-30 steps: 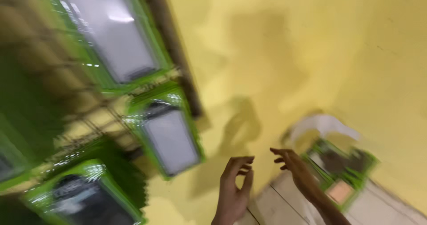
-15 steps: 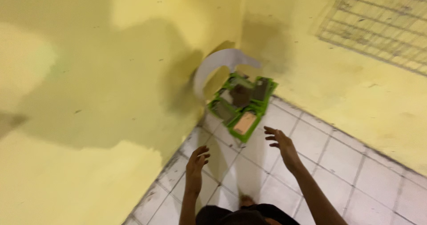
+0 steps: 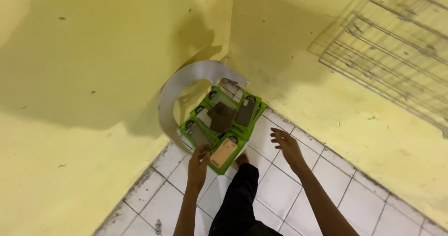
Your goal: The person picks up packaged phone cases from a white plastic chair, wipes each one with a cloth, and hangs them on a wall-mounted wire grid. The person repeats this process for multiple cases of different colors.
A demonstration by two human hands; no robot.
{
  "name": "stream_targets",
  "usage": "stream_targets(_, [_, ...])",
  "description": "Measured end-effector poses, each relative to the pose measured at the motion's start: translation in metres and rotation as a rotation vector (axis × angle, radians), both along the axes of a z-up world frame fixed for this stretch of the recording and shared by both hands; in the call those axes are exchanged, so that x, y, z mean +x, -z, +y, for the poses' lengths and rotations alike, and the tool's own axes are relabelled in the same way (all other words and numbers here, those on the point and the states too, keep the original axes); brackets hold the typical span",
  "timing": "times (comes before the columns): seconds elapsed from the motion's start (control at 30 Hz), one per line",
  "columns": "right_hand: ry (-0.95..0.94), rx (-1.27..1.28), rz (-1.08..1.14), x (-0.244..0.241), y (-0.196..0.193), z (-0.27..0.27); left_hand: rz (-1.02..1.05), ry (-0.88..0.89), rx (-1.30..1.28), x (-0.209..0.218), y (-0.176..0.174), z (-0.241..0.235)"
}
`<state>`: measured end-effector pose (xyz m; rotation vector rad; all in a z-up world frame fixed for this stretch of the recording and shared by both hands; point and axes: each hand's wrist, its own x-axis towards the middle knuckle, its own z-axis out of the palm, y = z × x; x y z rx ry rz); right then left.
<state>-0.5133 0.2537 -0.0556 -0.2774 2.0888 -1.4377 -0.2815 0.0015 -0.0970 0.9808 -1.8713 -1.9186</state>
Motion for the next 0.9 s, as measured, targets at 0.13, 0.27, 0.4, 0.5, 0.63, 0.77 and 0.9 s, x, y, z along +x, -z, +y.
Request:
stream_targets(0.13, [-0.139, 0.252, 0.012, -0.088, 0.059, -0.056, -0.095, -0.13, 0.018, -0.095, 0.051, -0.023])
stream_targets(0.27, [-0.299, 0.466, 0.099, -0.158, 0.14, -0.082, -0.239, -0.252, 0.192, -0.174, 0.121, -0.033])
stream_targets(0.4, [-0.442, 0.639, 0.437, -0.211, 0.221, -0.103, -0.153, -0.272, -0.209, -0.223, 0.178, -0.022])
stream_targets(0.5, [-0.54, 0.709, 0.615, -0.239, 0.265, -0.129, -0.209, -0.247, -0.024, -0.231, 0.199, -0.007])
stream_targets(0.63, [-0.649, 0.867, 0.661, -0.257, 0.288, -0.163, -0.215, -0.317, 0.059, -0.219, 0.213, 0.006])
stream_targets(0.77, [-0.773, 0.849, 0.765, -0.252, 0.284, -0.164, -0.348, -0.352, 0.14, -0.193, 0.203, 0.027])
stream_targets(0.9, [-0.742, 0.735, 0.771, -0.255, 0.278, -0.165, -0.39, -0.404, 0.089, -0.197, 0.19, 0.03])
